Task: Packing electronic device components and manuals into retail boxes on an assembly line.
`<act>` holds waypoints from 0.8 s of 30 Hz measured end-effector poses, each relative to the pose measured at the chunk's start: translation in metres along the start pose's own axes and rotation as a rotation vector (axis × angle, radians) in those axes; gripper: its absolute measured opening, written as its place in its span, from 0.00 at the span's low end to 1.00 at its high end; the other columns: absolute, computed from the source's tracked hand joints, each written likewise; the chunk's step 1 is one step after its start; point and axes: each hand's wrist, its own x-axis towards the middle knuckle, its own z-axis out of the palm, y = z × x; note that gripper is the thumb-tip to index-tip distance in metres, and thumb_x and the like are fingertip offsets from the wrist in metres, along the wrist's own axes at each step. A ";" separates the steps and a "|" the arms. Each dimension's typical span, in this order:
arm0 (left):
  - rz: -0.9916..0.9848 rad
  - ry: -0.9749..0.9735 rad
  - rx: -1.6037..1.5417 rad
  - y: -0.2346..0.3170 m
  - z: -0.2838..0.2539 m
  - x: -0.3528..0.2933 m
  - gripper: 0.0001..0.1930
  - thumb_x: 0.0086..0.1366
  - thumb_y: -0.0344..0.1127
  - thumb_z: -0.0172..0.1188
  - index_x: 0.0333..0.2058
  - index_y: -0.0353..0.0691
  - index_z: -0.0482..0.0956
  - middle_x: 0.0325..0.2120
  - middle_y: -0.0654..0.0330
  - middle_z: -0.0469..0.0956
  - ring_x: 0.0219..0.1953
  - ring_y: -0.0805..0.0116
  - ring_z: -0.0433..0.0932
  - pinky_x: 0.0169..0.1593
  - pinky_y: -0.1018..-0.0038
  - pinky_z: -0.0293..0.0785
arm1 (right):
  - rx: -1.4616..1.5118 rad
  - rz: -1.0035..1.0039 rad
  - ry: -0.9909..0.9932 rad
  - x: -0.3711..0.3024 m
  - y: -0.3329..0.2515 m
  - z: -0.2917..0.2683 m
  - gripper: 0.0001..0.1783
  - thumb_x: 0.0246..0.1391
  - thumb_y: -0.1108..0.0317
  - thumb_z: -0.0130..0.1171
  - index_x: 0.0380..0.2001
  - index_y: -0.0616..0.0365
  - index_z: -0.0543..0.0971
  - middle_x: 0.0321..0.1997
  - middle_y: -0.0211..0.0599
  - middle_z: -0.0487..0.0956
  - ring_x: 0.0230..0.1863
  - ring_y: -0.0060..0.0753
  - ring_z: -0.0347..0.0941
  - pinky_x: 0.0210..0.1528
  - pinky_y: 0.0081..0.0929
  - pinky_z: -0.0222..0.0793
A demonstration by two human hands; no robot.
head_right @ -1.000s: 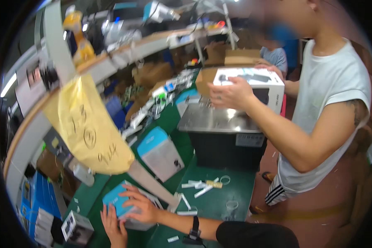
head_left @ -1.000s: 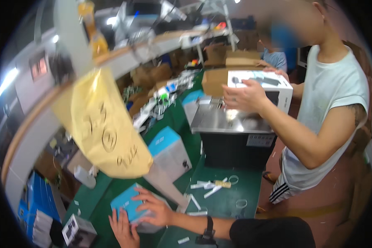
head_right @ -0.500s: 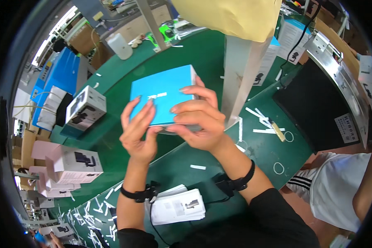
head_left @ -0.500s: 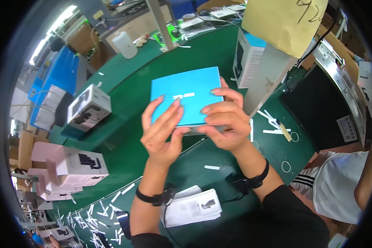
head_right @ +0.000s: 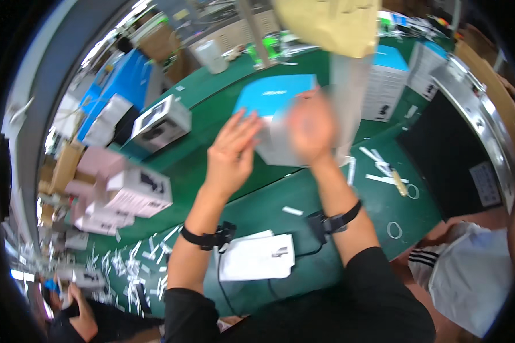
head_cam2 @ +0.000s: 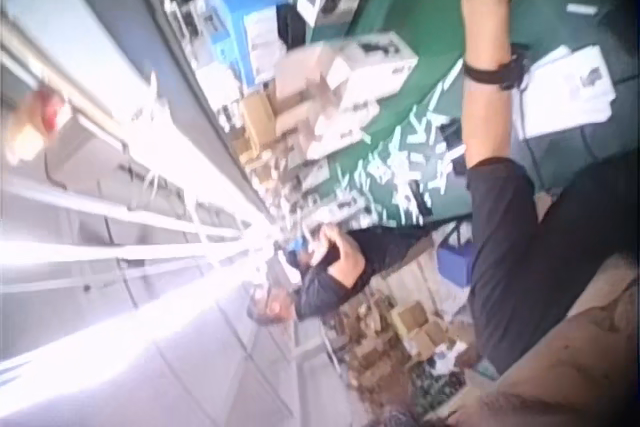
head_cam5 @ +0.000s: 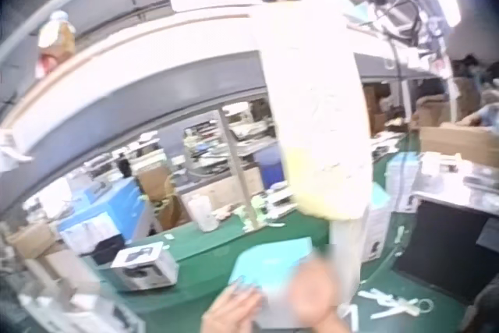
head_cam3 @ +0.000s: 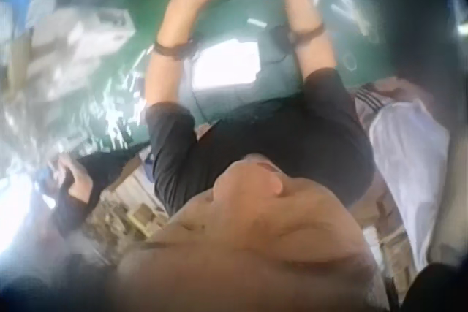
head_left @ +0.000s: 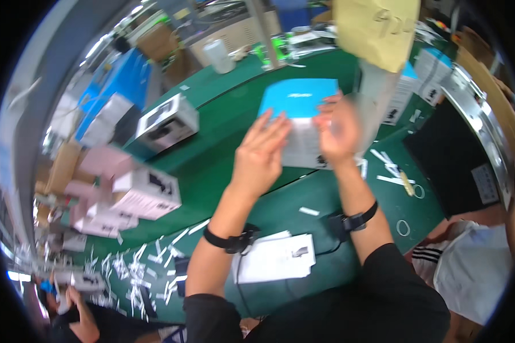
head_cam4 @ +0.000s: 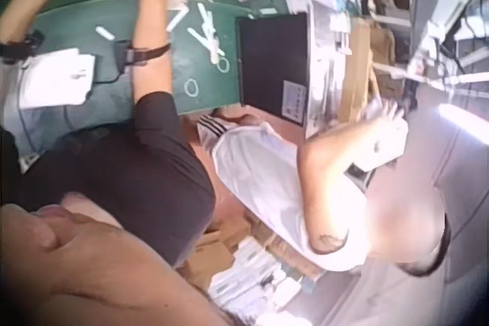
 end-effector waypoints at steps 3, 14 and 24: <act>-0.154 -0.114 -0.040 0.037 -0.030 -0.031 0.26 0.59 0.24 0.66 0.58 0.42 0.78 0.49 0.50 0.82 0.52 0.48 0.80 0.55 0.62 0.77 | -0.064 -0.050 0.023 0.003 0.023 -0.001 0.09 0.47 0.80 0.68 0.26 0.59 0.76 0.33 0.41 0.81 0.44 0.46 0.78 0.61 0.58 0.69; -0.379 -0.707 0.258 0.116 -0.085 -0.197 0.43 0.55 0.50 0.71 0.65 0.33 0.68 0.68 0.45 0.63 0.69 0.41 0.62 0.68 0.46 0.61 | -0.425 -0.124 0.018 0.005 0.042 0.030 0.08 0.55 0.72 0.62 0.38 0.56 0.76 0.44 0.40 0.80 0.53 0.47 0.76 0.68 0.57 0.56; -0.302 -0.507 0.414 0.139 -0.056 -0.233 0.25 0.62 0.36 0.57 0.58 0.32 0.76 0.63 0.40 0.70 0.65 0.43 0.68 0.65 0.48 0.65 | 0.111 -0.413 -0.800 0.009 -0.167 0.124 0.24 0.43 0.70 0.72 0.47 0.58 0.78 0.50 0.40 0.78 0.55 0.46 0.74 0.64 0.49 0.66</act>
